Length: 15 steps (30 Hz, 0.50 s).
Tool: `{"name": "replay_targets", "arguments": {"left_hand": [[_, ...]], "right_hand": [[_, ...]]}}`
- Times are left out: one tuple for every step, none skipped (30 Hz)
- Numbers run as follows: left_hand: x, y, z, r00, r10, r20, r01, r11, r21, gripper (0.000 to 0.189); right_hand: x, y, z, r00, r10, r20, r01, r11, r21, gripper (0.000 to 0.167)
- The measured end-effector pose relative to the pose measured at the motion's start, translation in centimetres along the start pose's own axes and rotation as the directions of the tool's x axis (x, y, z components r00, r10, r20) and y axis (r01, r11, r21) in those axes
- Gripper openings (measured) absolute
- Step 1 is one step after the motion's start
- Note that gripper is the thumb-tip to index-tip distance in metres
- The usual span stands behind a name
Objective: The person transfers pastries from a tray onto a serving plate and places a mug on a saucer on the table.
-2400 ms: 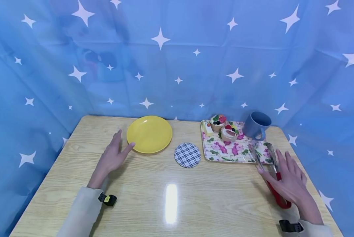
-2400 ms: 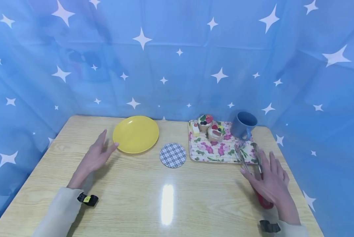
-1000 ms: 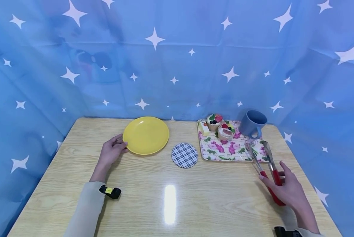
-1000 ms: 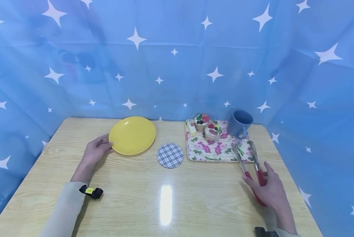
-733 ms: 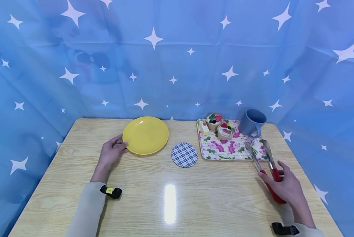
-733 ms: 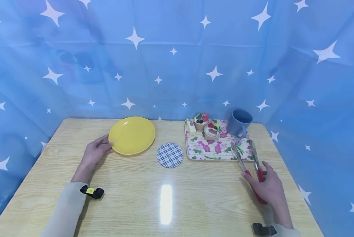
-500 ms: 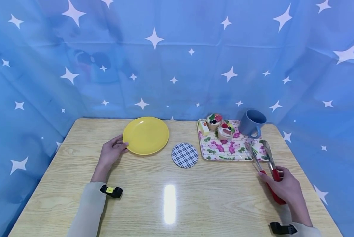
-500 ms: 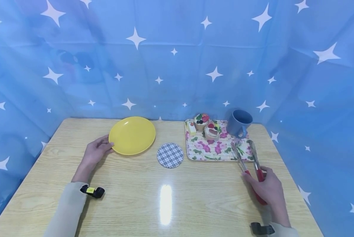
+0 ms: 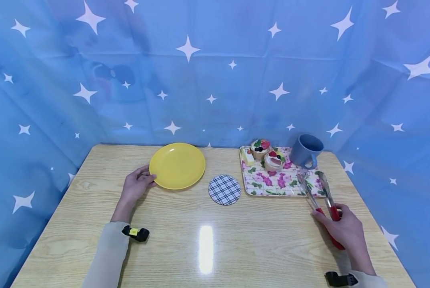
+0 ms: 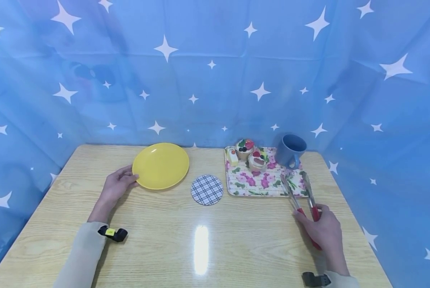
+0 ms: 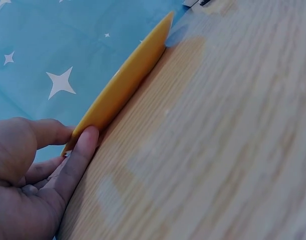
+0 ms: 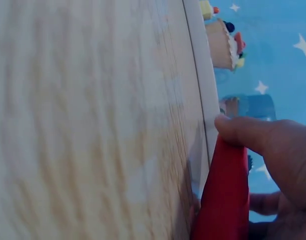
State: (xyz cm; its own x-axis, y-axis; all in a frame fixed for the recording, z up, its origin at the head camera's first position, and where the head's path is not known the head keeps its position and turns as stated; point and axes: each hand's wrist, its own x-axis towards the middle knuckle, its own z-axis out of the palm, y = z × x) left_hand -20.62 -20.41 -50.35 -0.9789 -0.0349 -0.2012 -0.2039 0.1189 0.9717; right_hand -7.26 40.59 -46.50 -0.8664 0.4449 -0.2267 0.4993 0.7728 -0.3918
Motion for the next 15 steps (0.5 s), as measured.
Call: {"name": "replay_targets", "arguments": {"left_hand": [[0.0,0.1,0.0,1.0,-0.003,-0.002,0.003,1.0,-0.003,0.062],[0.0,0.1,0.1,1.0,-0.003,-0.002,0.003,1.0,-0.001,0.062],[0.0,0.2,0.1,1.0,-0.002,0.0,0.002,1.0,0.001,0.063],[0.0,0.2,0.2,1.0,-0.001,0.001,0.001,1.0,0.002,0.064],[0.0,0.2,0.2,1.0,-0.002,-0.001,0.002,1.0,0.0,0.064],[0.0,0.2,0.2,1.0,-0.003,-0.002,0.003,1.0,0.001,0.065],[0.1,0.3,0.2,1.0,-0.005,-0.006,0.005,1.0,0.001,0.065],[0.1,0.3,0.2,1.0,-0.007,-0.009,0.007,1.0,0.0,0.065],[0.1,0.3,0.3,1.0,-0.011,-0.012,0.011,1.0,0.002,0.066],[0.1,0.4,0.3,1.0,-0.017,-0.016,0.017,1.0,0.001,0.066],[0.0,0.6,0.3,1.0,-0.023,-0.02,0.023,1.0,-0.001,0.067],[-0.1,0.7,0.3,0.999,-0.029,-0.025,0.029,1.0,-0.001,0.067],[-0.2,0.9,0.4,0.999,-0.035,-0.027,0.035,0.999,-0.003,0.067],[-0.3,1.2,0.4,0.999,-0.037,-0.027,0.037,0.999,-0.003,0.068],[-0.5,1.4,0.4,0.999,-0.038,-0.026,0.038,0.999,-0.002,0.068]], "right_hand": [[0.0,0.0,0.0,1.0,-0.003,0.001,0.003,1.0,0.001,0.106],[0.0,0.0,0.0,1.0,-0.007,0.002,0.007,1.0,-0.001,0.106],[-0.1,0.0,0.0,1.0,-0.011,0.003,0.012,1.0,-0.001,0.105],[-0.1,0.1,0.0,1.0,-0.019,0.002,0.019,1.0,0.0,0.105],[-0.2,0.1,0.0,1.0,-0.027,0.0,0.027,1.0,0.0,0.105],[-0.2,0.1,0.0,0.999,-0.034,-0.003,0.034,0.999,0.002,0.104],[-0.3,0.1,0.0,0.999,-0.044,-0.011,0.044,0.999,0.002,0.104],[-0.4,0.1,0.0,0.998,-0.054,-0.018,0.054,0.999,0.003,0.103],[-0.5,0.0,0.0,0.998,-0.058,-0.024,0.058,0.998,0.007,0.102],[-0.5,-0.1,0.0,0.998,-0.061,-0.032,0.061,0.998,0.01,0.101],[-0.6,-0.2,-0.1,0.998,-0.059,-0.036,0.059,0.998,0.013,0.101],[-0.6,-0.3,-0.1,0.998,-0.055,-0.04,0.056,0.998,0.015,0.101],[-0.6,-0.5,-0.2,0.998,-0.053,-0.042,0.054,0.998,0.015,0.1],[-0.7,-0.6,-0.3,0.998,-0.047,-0.041,0.048,0.999,0.015,0.101],[-0.7,-0.8,-0.4,0.998,-0.042,-0.039,0.042,0.999,0.013,0.102]]}}
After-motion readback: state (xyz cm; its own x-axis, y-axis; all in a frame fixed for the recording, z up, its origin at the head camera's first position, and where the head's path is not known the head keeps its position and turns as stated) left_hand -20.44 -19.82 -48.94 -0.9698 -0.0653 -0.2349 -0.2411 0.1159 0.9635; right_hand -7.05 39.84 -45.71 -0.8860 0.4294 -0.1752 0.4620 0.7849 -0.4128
